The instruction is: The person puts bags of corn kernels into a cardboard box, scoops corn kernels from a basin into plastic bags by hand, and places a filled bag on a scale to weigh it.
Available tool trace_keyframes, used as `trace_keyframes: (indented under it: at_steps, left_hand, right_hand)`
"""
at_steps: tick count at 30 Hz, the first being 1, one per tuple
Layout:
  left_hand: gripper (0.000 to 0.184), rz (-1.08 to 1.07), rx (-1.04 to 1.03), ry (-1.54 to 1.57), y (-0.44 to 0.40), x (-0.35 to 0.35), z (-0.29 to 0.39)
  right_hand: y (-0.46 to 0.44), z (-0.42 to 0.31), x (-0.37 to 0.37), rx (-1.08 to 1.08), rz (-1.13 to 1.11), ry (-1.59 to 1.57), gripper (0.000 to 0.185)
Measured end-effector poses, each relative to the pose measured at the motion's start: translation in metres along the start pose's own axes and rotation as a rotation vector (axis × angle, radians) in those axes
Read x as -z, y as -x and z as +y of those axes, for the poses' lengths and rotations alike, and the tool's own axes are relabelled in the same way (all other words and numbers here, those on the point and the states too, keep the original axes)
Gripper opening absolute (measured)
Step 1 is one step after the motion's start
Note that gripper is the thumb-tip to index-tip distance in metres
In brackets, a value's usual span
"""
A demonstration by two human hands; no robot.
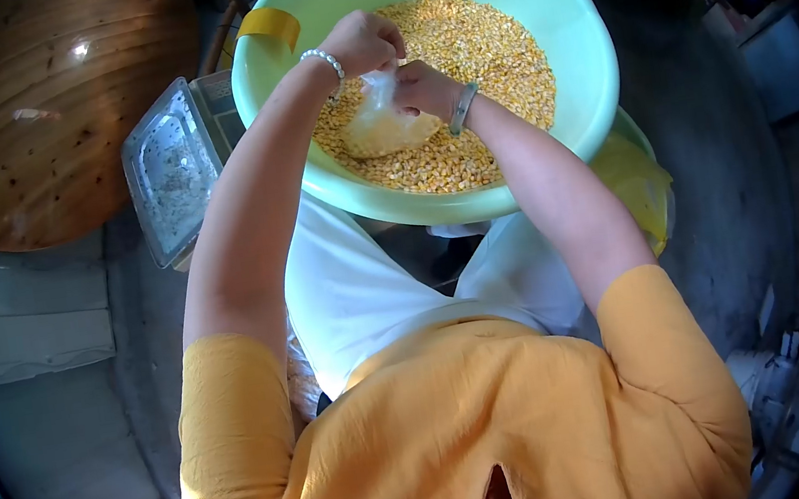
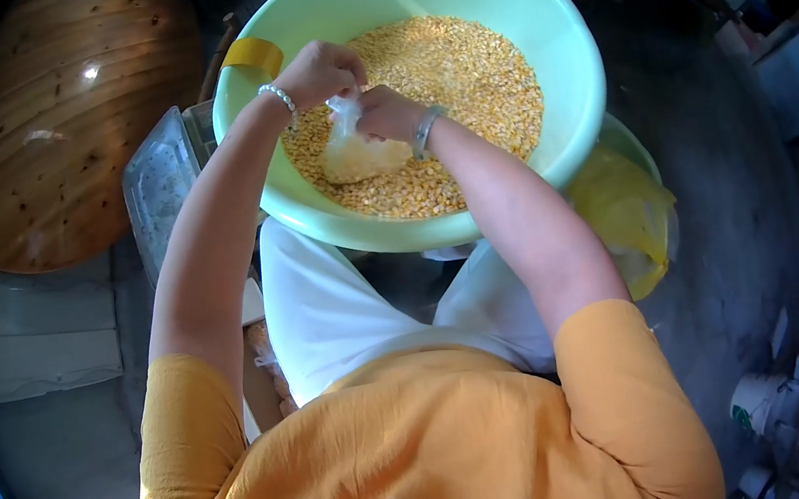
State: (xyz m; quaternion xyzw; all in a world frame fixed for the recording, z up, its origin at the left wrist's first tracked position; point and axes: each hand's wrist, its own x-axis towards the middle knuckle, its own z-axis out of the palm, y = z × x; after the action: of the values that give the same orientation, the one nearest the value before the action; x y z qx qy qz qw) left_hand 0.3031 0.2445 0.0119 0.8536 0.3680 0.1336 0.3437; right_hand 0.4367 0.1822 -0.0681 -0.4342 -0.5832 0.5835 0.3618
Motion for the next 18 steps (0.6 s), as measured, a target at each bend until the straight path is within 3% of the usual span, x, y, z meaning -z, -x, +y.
trace_keyframes:
  at_steps: [2,5,8,10,15,18]
  left_hand:
    - [0.014,0.048,0.025,0.001,-0.002,-0.004,-0.001]
    - [0.021,0.015,0.042,-0.013,0.0,-0.006,0.001]
    - [0.033,0.191,-0.182,0.298,0.001,-0.021,-0.027]
    - [0.04,0.059,-0.052,0.469,0.012,-0.018,-0.035]
    - [0.024,0.041,0.103,0.448,0.025,-0.024,-0.052]
    - [0.022,0.16,0.046,0.399,0.028,-0.029,-0.063]
  right_hand:
    - [0.003,-0.006,-0.004,0.03,-0.043,-0.05,0.012]
    - [-0.002,-0.01,-0.005,-0.111,0.059,0.161,0.027]
    - [0.003,-0.013,0.0,-0.15,0.104,0.022,0.042]
    - [0.003,-0.012,0.004,-0.069,0.081,0.061,0.053]
    - [0.002,-0.009,0.008,-0.1,0.077,0.034,0.051]
    - [-0.006,0.0,0.011,-0.126,0.178,-0.065,0.044]
